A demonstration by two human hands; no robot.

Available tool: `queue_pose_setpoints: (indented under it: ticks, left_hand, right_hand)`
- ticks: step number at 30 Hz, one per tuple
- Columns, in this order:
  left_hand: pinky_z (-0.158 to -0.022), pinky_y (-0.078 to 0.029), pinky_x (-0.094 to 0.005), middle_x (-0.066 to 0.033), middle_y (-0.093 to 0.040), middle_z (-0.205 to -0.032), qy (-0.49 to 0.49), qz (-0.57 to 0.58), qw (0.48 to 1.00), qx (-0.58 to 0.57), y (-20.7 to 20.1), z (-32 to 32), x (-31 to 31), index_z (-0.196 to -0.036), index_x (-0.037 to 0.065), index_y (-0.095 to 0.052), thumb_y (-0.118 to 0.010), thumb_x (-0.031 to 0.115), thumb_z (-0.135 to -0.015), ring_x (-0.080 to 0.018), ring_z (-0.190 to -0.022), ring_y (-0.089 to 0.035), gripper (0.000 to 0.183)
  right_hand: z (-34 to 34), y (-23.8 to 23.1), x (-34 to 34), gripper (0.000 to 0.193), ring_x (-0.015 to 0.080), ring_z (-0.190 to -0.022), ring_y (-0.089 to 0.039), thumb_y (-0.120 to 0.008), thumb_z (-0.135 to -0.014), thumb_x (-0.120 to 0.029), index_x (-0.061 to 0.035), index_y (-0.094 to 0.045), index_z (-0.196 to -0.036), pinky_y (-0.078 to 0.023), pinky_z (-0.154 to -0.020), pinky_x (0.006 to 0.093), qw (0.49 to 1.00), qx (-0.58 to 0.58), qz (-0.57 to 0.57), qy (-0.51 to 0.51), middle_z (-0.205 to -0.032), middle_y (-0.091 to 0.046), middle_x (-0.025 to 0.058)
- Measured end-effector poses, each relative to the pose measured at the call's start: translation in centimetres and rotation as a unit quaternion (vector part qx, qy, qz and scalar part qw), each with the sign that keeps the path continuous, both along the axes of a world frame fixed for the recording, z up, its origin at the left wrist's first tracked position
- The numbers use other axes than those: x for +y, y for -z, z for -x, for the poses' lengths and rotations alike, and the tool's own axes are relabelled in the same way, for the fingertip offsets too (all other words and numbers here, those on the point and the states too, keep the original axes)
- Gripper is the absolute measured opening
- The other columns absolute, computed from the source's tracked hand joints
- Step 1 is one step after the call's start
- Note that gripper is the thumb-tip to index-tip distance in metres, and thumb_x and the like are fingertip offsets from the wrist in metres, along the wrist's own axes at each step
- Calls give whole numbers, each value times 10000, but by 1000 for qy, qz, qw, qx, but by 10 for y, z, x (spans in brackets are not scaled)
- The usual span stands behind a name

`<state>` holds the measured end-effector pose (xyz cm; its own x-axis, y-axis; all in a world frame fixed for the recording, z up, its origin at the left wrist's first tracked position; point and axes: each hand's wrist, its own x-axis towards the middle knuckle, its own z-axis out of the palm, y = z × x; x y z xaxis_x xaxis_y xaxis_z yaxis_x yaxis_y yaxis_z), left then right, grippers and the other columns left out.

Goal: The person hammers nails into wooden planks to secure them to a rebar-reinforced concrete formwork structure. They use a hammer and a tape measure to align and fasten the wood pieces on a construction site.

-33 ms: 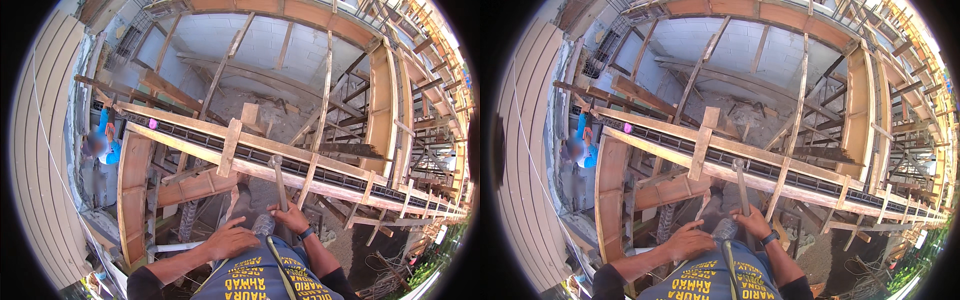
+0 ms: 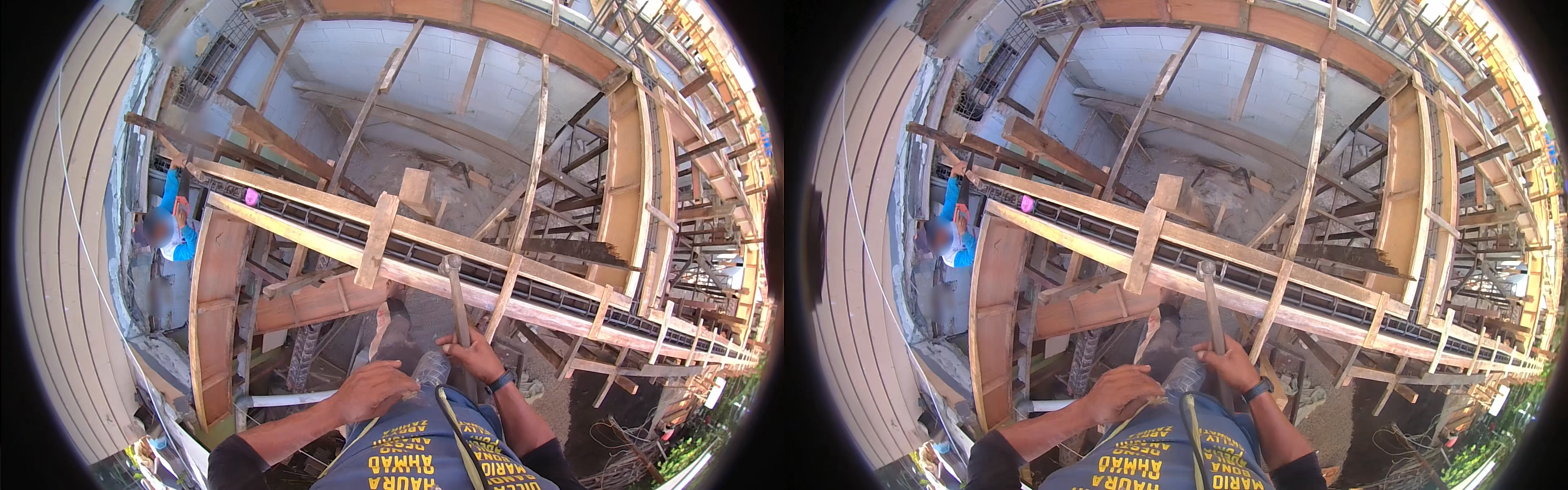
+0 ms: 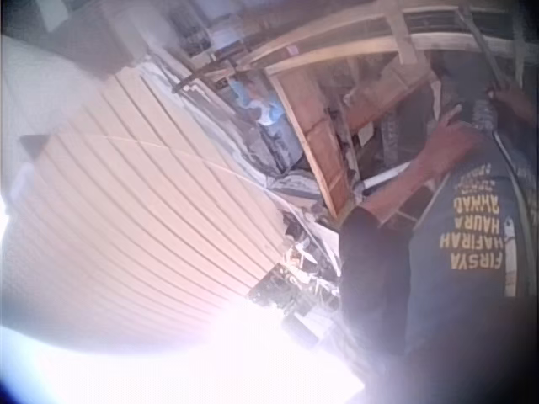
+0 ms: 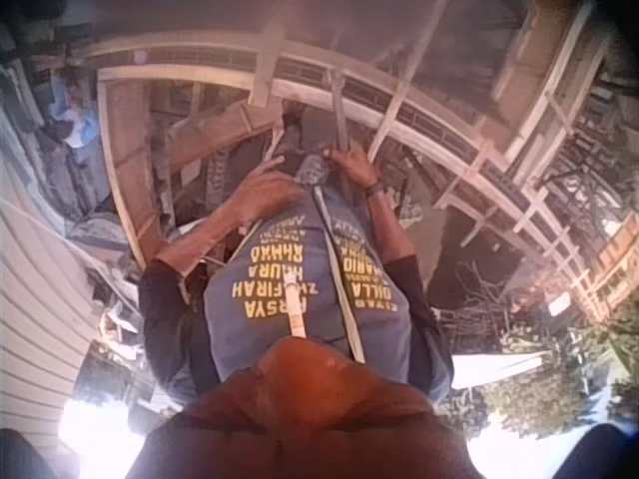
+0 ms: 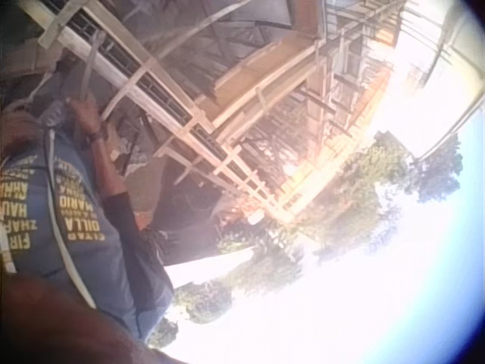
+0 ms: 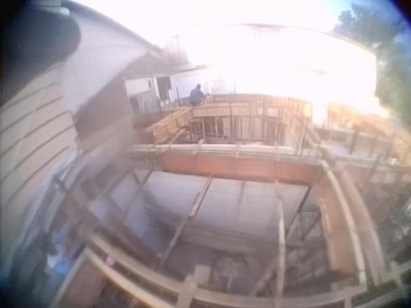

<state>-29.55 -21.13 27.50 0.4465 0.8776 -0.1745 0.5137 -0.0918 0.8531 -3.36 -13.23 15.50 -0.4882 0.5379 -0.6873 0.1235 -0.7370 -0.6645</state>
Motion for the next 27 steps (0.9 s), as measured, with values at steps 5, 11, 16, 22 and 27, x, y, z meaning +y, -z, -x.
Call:
queue_pose_setpoints:
  ticks: [5, 11, 16, 22, 27]
  left_hand:
    - [-824, -558, -296, -85, -682, -1071, -486, 108, 844, -200, 77, 18, 6, -1242, 22, -562, -557, 59, -1038, -143, -900, -672, 208]
    - [-832, -548, -273, -80, -677, -1028, -623, 67, 747, -221, 222, 70, 3, -1275, -20, -530, -597, 29, -1010, -115, -896, -658, 278]
    - [-815, -552, -268, -87, -724, -990, -701, 58, 657, -271, 313, 82, 22, -1202, -39, -596, -690, 32, -957, -109, -853, -666, 272]
    - [-754, -513, -230, -43, -726, -913, -747, 45, 605, -271, 399, 74, 42, -1093, -37, -703, -733, 115, -950, -73, -803, -632, 211]
    - [-830, -512, -263, -52, -736, -971, -785, 0, 600, -156, 457, 81, 42, -1090, -23, -724, -702, 129, -969, -91, -892, -639, 196]
  right_hand:
    - [1, 24, 7, 296, 123, -873, -663, -686, -918, -113, -2, -599, -1178, -560, -774, 293, 998, -40, -15, -40, -1069, -718, 65]
    - [-6, 37, 30, 247, 153, -745, -657, -710, -880, -157, -2, -651, -1063, -537, -704, 319, 984, -103, -74, -126, -908, -711, 87]
    - [-6, 73, 46, 267, 175, -691, -643, -701, -857, -153, -4, -650, -1073, -500, -632, 315, 919, -221, -190, -265, -749, -640, 86]
    - [16, 100, 54, 364, 291, -716, -688, -705, -869, -127, 14, -611, -1190, -532, -669, 391, 903, -199, -250, -286, -777, -670, 156]
    - [25, 155, 62, 467, 196, -667, -647, -691, -882, -76, 23, -524, -1307, -515, -633, 339, 915, -186, -195, -301, -767, -649, 115]
